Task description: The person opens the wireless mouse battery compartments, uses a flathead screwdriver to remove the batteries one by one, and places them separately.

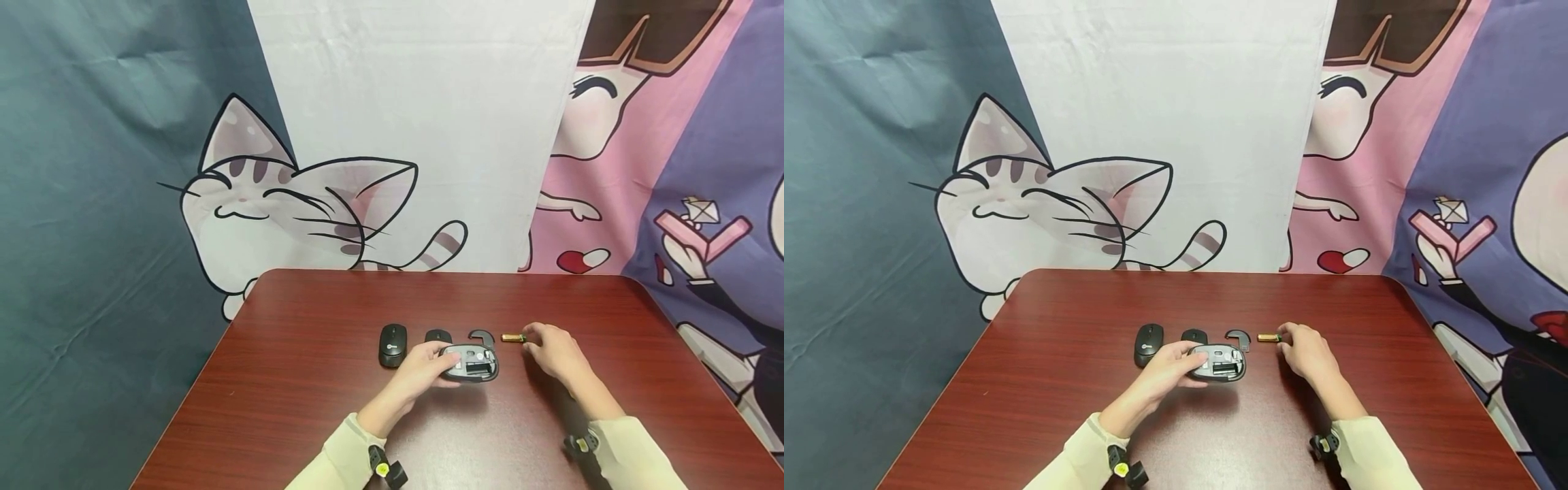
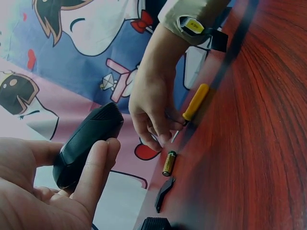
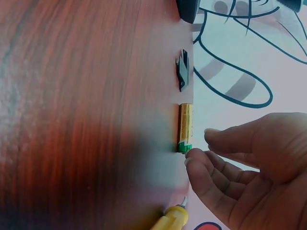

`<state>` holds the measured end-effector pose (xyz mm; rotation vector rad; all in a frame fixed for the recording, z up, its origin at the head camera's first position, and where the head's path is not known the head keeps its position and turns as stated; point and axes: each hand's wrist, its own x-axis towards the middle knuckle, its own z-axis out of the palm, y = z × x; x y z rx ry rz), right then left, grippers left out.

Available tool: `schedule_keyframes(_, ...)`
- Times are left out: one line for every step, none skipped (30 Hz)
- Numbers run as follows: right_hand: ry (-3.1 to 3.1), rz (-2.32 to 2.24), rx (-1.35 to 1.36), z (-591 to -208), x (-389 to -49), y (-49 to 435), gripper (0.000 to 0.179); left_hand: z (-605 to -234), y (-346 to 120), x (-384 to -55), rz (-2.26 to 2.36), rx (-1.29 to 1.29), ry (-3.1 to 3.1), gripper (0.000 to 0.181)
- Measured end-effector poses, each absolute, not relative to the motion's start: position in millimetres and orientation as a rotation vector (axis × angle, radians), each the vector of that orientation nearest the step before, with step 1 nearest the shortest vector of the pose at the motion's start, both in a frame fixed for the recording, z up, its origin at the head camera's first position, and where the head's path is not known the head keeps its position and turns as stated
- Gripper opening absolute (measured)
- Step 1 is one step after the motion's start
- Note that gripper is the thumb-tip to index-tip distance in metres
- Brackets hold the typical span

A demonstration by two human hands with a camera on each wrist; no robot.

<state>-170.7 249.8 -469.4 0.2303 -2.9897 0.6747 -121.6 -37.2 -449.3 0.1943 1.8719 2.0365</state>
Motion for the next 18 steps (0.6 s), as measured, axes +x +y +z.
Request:
schedule_keyframes(-2.983,0.679,0.235,-469,-170,250,0.026,-450,-36,-122,2.033,0.186,1.876,0.037)
schedule_keyframes(-2.977,0.683,0.235,-469,-169,250,0.026,-450,-34,-123,2.022,0.181,1.887,0.037)
schedule_keyframes(-2.974,0.687,0.238,-469,-168,250,0.026,-451,-33,-123,2.021,0.172,1.887,0.037)
schedule_keyframes(-2.971,0.691,0.236,-469,-167,251,0.026,-452,-31,-124,2.02,0.166,1.888,0.036)
schedule_keyframes(-2.97,0.695,0.235,-469,-166,251,0.027,-452,-30,-125,2.015,0.164,1.892,0.037)
schedule_keyframes(-2.97,0.7,0.229,-469,-165,251,0.027,-453,-28,-125,2.013,0.163,1.889,0.037)
schedule_keyframes(-2.972,0.702,0.228,-468,-164,251,0.027,-454,-27,-126,2.01,0.165,1.886,0.037)
schedule_keyframes(-2.972,0.705,0.225,-468,-163,251,0.028,-455,-26,-126,2.006,0.173,1.884,0.037)
schedule_keyframes(-2.972,0.708,0.224,-468,-162,251,0.028,-456,-25,-127,2.009,0.176,1.876,0.037)
schedule_keyframes(-2.971,0.712,0.222,-467,-161,251,0.028,-456,-23,-127,2.004,0.184,1.876,0.037)
schedule_keyframes(-2.97,0.716,0.224,-467,-160,252,0.028,-457,-22,-128,1.999,0.192,1.874,0.037)
schedule_keyframes(-2.966,0.717,0.225,-466,-158,252,0.028,-458,-20,-128,2.0,0.2,1.871,0.037)
schedule_keyframes(-2.961,0.718,0.228,-466,-157,252,0.028,-458,-18,-129,1.997,0.204,1.872,0.036)
schedule_keyframes(-2.957,0.72,0.228,-466,-156,252,0.028,-459,-16,-129,2.0,0.21,1.871,0.036)
schedule_keyframes(-2.955,0.724,0.228,-466,-155,252,0.028,-460,-14,-130,2.005,0.207,1.867,0.036)
schedule_keyframes(-2.953,0.727,0.23,-465,-154,253,0.028,-460,-11,-130,2.008,0.209,1.864,0.035)
schedule_keyframes(-2.954,0.731,0.232,-465,-154,253,0.028,-461,-9,-131,2.017,0.207,1.858,0.035)
schedule_keyframes(-2.955,0.734,0.227,-465,-153,253,0.028,-462,-7,-131,2.021,0.21,1.857,0.035)
